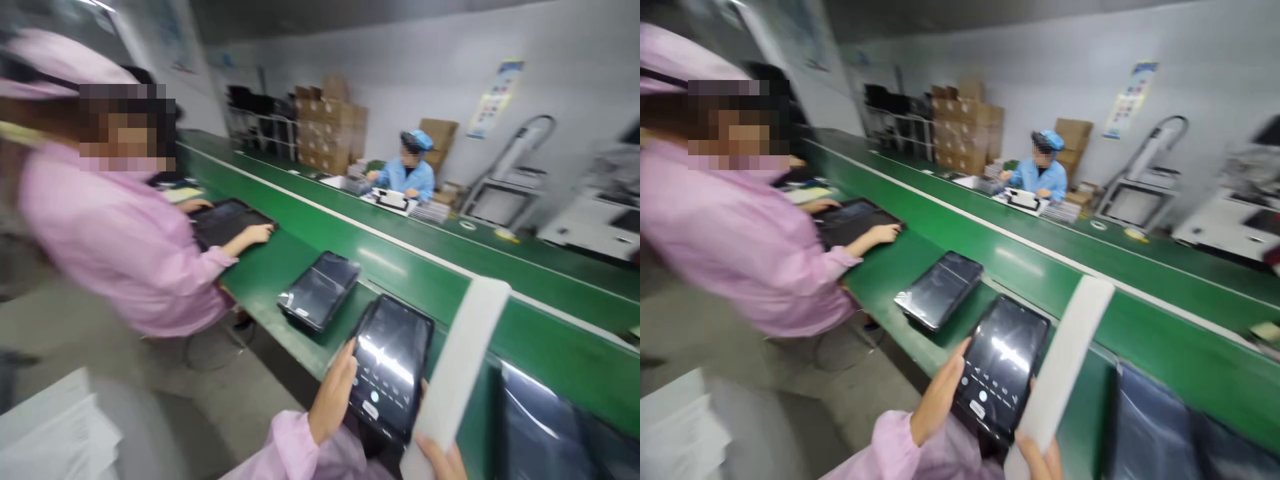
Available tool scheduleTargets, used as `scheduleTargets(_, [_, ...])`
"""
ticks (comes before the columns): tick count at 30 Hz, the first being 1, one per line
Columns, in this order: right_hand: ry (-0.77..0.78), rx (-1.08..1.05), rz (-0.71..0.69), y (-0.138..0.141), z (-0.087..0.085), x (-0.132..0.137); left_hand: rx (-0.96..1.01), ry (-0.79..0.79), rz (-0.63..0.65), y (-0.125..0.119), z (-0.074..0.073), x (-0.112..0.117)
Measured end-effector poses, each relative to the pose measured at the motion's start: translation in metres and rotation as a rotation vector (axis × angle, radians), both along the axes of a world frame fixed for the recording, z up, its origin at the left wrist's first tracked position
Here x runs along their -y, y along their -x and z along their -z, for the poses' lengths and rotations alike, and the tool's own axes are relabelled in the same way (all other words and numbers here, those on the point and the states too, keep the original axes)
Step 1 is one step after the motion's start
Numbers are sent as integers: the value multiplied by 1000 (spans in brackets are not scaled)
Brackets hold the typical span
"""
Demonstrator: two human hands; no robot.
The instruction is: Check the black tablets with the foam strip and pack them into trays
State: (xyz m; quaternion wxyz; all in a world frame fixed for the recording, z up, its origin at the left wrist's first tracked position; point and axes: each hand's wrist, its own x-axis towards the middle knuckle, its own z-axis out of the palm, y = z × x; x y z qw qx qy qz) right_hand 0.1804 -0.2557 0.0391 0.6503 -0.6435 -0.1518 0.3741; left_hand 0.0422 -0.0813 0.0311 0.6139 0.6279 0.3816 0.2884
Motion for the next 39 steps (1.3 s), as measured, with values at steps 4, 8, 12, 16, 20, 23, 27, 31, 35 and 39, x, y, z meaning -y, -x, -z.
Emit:
scheduleTargets(4, [-37, -67, 212, -15, -12, 45, 19, 4, 150, -21, -13, 38])
scheduleTargets(8, [-30, -108, 298, -43, -18, 79, -22, 34, 350, -52, -13, 77])
scheduleTargets(12, [-1, -122, 287, -60, -7, 92, -97, 57, 436, -73, -7, 89])
scheduleTargets(16, [75, -66, 294, -67, 6, 95, -116, 43, 453, -81, 0, 87])
scheduleTargets(20, [130, -23, 312, -76, 13, 108, -129, 80, 492, -95, 9, 92])
scheduleTargets(23, [139, -18, 344, -83, 12, 123, -119, 89, 526, -106, 13, 100])
scheduleTargets(27, [96, 4, 362, -83, 5, 129, -92, 123, 552, -107, 19, 106])
scheduleTargets(31, [25, -23, 297, -74, 4, 113, -118, 105, 463, -91, 23, 100])
scheduleTargets(35, [-31, -29, 276, -71, 7, 102, -142, 91, 467, -62, 12, 94])
scheduleTargets(39, [77, 95, 308, -75, 0, 124, -43, 104, 454, -21, -1, 79])
